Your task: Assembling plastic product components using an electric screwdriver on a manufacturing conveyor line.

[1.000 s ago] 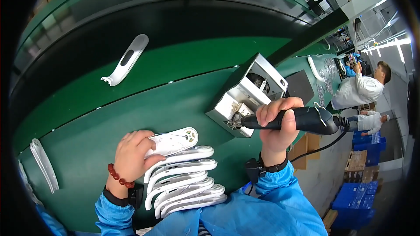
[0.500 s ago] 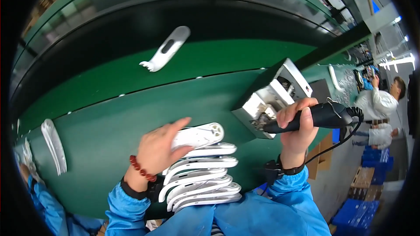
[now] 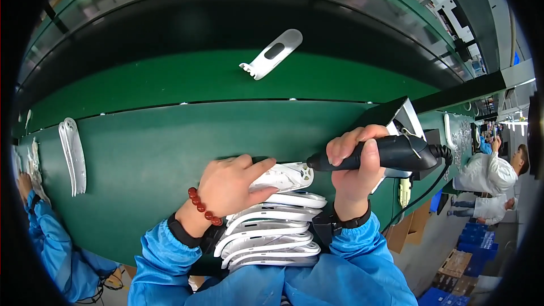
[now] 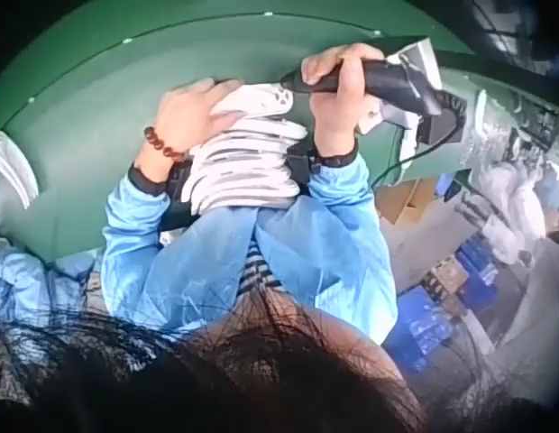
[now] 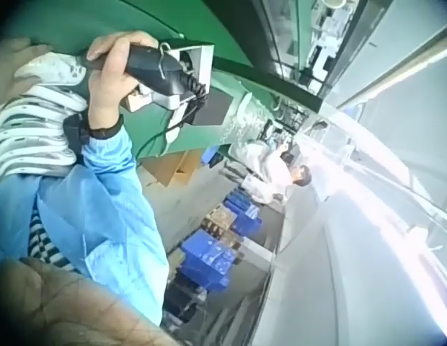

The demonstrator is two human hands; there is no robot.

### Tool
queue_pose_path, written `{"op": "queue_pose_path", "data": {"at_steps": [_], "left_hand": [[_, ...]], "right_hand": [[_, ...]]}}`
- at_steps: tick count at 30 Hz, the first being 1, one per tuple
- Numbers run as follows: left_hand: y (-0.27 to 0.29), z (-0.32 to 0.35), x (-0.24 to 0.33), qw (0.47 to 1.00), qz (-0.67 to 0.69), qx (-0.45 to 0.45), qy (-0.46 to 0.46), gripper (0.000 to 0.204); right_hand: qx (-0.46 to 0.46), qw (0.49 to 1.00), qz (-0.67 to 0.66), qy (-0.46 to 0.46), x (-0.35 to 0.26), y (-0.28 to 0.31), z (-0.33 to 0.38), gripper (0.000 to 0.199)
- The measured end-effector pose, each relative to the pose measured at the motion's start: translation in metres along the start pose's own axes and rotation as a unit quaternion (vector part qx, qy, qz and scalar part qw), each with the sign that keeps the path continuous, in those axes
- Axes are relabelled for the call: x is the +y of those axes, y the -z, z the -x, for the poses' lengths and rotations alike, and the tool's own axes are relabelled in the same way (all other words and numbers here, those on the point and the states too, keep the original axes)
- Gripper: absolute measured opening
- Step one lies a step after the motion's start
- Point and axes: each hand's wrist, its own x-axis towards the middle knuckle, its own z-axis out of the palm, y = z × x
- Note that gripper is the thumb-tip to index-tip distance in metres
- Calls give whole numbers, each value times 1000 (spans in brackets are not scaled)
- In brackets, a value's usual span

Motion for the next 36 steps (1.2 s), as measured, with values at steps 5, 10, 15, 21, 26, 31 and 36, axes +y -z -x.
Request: {"op": "queue_pose_path", "data": {"at_steps": [5,10,15,21,26,31,36], "left_hand": [[0,0,-1,1000,-2,-6,5,45],[-1,-2,0,1000,4,1,2,45],[-1,-2,-1,1000,4,3,0,45],[-1,-1,-2,1000,4,4,0,44],[-1,-1,-1,1000,3,22,-5,48],[-4,0,0,1000,2,19,-4,50],[-6,-6,3,1000,-2,21,-9,48]], "right_hand": [[20,999,4,-28,3,5,-2,19],[22,999,7,-37,2,4,-3,18],[28,999,9,-45,3,6,-3,18],[29,999,0,-44,5,4,-3,18],[-1,999,0,-35,8,5,-1,17],[55,996,1,-72,12,2,-5,13],[11,998,14,-58,7,5,-2,18]]}}
